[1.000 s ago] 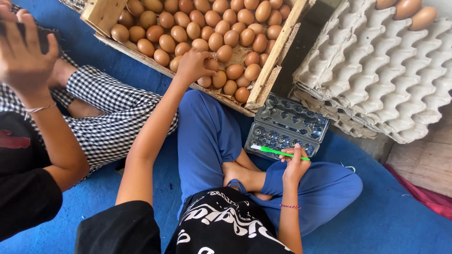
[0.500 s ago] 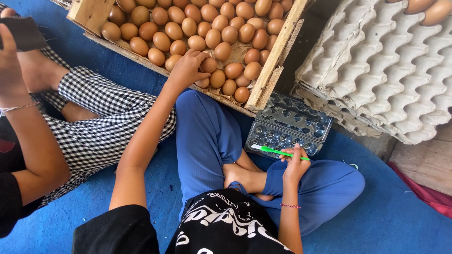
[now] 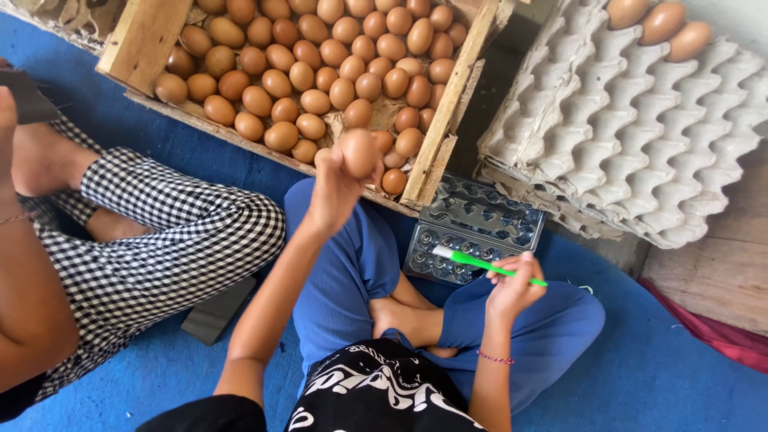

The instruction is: A person is meticulously brushing individual eggs with a small brush and placing them into a carton.

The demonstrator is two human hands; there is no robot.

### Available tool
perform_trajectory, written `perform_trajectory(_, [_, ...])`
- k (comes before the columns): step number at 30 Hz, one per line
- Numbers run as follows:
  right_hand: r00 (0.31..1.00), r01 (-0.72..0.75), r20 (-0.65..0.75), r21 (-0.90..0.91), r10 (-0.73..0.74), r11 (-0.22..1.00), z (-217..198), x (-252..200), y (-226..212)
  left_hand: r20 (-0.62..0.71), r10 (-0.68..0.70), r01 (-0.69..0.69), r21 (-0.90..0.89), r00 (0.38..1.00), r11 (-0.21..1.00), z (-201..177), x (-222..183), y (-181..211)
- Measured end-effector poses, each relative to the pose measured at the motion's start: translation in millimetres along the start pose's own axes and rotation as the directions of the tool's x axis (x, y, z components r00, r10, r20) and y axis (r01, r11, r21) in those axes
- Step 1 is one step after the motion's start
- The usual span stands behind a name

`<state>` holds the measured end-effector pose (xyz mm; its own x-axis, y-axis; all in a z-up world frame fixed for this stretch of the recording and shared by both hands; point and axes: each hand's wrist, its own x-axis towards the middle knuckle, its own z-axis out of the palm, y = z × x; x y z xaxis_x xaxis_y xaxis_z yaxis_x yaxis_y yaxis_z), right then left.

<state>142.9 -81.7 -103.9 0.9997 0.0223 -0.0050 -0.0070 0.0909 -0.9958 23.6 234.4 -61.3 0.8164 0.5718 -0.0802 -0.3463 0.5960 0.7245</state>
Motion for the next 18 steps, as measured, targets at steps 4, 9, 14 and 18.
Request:
perform_trajectory(4, [0.995, 0.071, -0.092, 0.318, -0.043, 0.946, 39.1, 12.1, -81.4, 0.163, -0.006, 0.057, -0.31, 0.987, 0.949, 56.3, -25.0, -5.1])
perform_trajectory(9, [0.985, 0.173, -0.062, 0.371, -0.162, 0.912, 98.6, -0.1, -190.1, 0.309, -0.068, 0.204, -0.432, 0.949, 0.879, 123.7, -51.9, -18.1])
perform_trajectory(14, [0.919, 0.339, 0.128, 0.229, -0.374, 0.912, 60.6, 11.0, -203.2, 0.389, -0.146, 0.305, -0.387, 0.91, 0.87, 159.5, -60.7, -31.9])
perform_trajectory(18, [0.772, 0.431, 0.442, 0.163, -0.456, 0.887, 17.9, -4.4, -239.8, 0.501, -0.227, 0.523, -0.596, 0.835, 0.609, 186.6, -79.0, -29.4])
